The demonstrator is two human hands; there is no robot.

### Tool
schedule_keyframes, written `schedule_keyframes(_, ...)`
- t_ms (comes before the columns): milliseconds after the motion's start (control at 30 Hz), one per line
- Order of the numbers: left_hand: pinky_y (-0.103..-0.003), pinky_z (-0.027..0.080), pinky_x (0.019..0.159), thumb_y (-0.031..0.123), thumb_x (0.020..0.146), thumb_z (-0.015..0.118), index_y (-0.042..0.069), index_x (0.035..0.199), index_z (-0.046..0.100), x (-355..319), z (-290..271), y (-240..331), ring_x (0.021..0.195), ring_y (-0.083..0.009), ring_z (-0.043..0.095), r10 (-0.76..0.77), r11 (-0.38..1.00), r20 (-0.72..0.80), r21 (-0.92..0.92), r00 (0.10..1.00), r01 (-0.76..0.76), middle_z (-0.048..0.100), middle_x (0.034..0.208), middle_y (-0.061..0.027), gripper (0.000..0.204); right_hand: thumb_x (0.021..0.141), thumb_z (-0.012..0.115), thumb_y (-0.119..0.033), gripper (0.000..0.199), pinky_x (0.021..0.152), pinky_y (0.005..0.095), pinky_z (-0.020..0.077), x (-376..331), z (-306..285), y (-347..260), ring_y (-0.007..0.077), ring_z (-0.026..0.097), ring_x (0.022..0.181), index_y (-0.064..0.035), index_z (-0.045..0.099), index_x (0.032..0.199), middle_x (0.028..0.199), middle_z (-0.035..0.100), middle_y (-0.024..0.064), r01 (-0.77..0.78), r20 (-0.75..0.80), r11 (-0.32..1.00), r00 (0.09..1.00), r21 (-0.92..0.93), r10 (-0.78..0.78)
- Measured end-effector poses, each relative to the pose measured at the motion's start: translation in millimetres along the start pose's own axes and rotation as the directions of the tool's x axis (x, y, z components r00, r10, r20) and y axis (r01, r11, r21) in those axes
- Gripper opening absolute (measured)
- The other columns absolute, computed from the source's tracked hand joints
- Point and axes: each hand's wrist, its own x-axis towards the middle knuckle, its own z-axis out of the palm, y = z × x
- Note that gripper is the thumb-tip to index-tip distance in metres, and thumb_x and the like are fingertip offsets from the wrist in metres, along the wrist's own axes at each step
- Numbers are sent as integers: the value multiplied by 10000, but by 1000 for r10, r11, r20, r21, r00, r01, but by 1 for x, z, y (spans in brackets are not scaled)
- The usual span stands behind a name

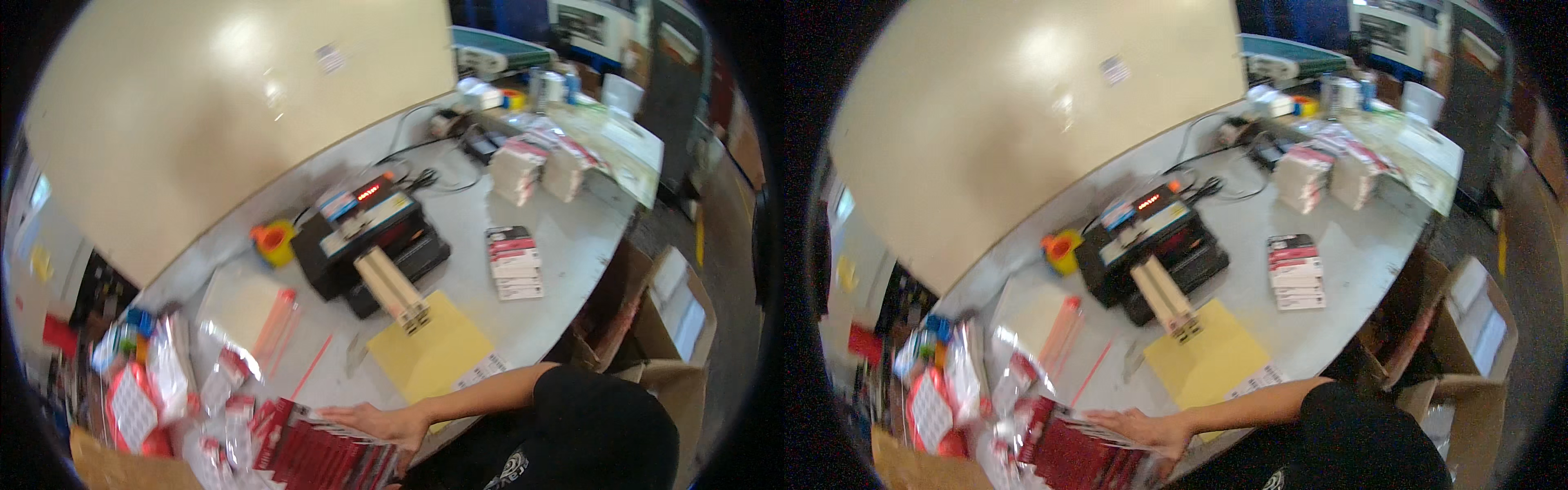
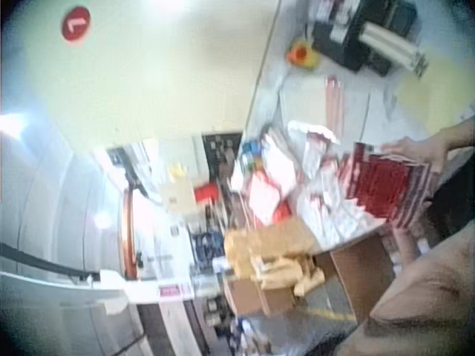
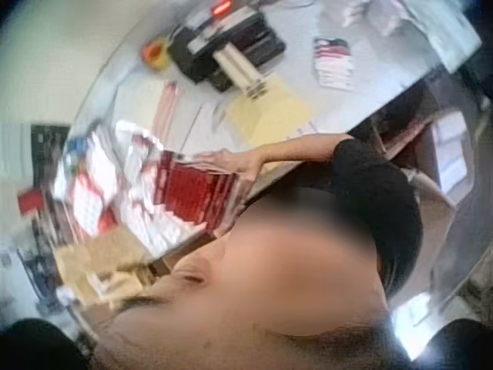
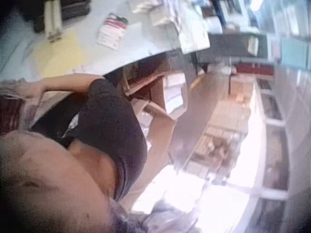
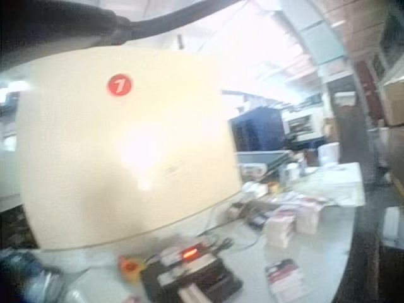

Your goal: The person places plastic mixing palettes into clear plastic bags, inserts product labels, and seals them using a heat sealer. The person stacks the sealed packages and places them into a cardboard box.

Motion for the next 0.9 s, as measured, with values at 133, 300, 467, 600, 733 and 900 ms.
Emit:
schedule_keyframes(133, -411, 404, 979, 398, 716, 754, -19, 1393, 292, 25, 44, -19, 1212, -212, 458, -42, 998, 48, -34, 998, 44, 437, 1351, -145, 921, 481, 720, -770, 1505, 1071, 543, 85, -29, -13, 6, 382, -80, 1415, 11, -124, 1452, 1524, -135, 219, -181, 165, 969, 974, 171, 153)
schedule_keyframes(300, -410, 405, 978, 391, 707, 759, -18, 1394, 292, 31, 62, -18, 1212, -212, 457, -95, 993, 71, -65, 993, 100, 437, 1350, -145, 926, 475, 794, -679, 1525, 1065, 568, 108, -37, -4, 18, 370, -86, 1415, -61, -207, 1444, 1524, -152, 204, -118, 22, 973, 993, 198, 116)
schedule_keyframes(467, -410, 405, 978, 384, 698, 764, -16, 1394, 291, 28, 67, -24, 1213, -213, 457, -108, 989, 65, -92, 992, 113, 438, 1349, -145, 932, 496, 755, -709, 1497, 1072, 553, 104, -48, 9, 29, 373, -75, 1416, -32, -184, 1445, 1523, -161, 205, -251, 59, 942, 968, 222, 243)
schedule_keyframes(600, -409, 406, 977, 378, 690, 768, -15, 1394, 291, 22, 67, -24, 1213, -213, 456, -135, 983, 40, -122, 990, 138, 438, 1348, -145, 937, 505, 662, -802, 1471, 1077, 539, 133, -51, 17, 43, 386, -52, 1413, 16, -113, 1451, 1523, -139, 218, -180, -4, 969, 983, 170, 183)
schedule_keyframes(733, -409, 406, 976, 372, 683, 772, -14, 1394, 291, 13, 66, -12, 1213, -214, 456, -159, 963, -11, -224, 987, 153, 438, 1347, -145, 941, 539, 628, -780, 1405, 1053, 571, 142, -42, 14, 36, 400, 3, 1407, 4, -79, 1464, 1531, -72, 211, -179, -74, 960, 977, 214, 199)
schedule_keyframes(900, -409, 407, 976, 365, 674, 777, -12, 1394, 291, -23, 57, 0, 1213, -214, 455, -240, 846, -156, -517, 958, 127, 439, 1346, -145, 947, 640, 724, -597, 1239, 1005, 532, 239, -31, 13, -34, 423, 175, 1358, 23, 34, 1461, 1481, 146, 252, -431, -143, 894, 899, -125, 413)
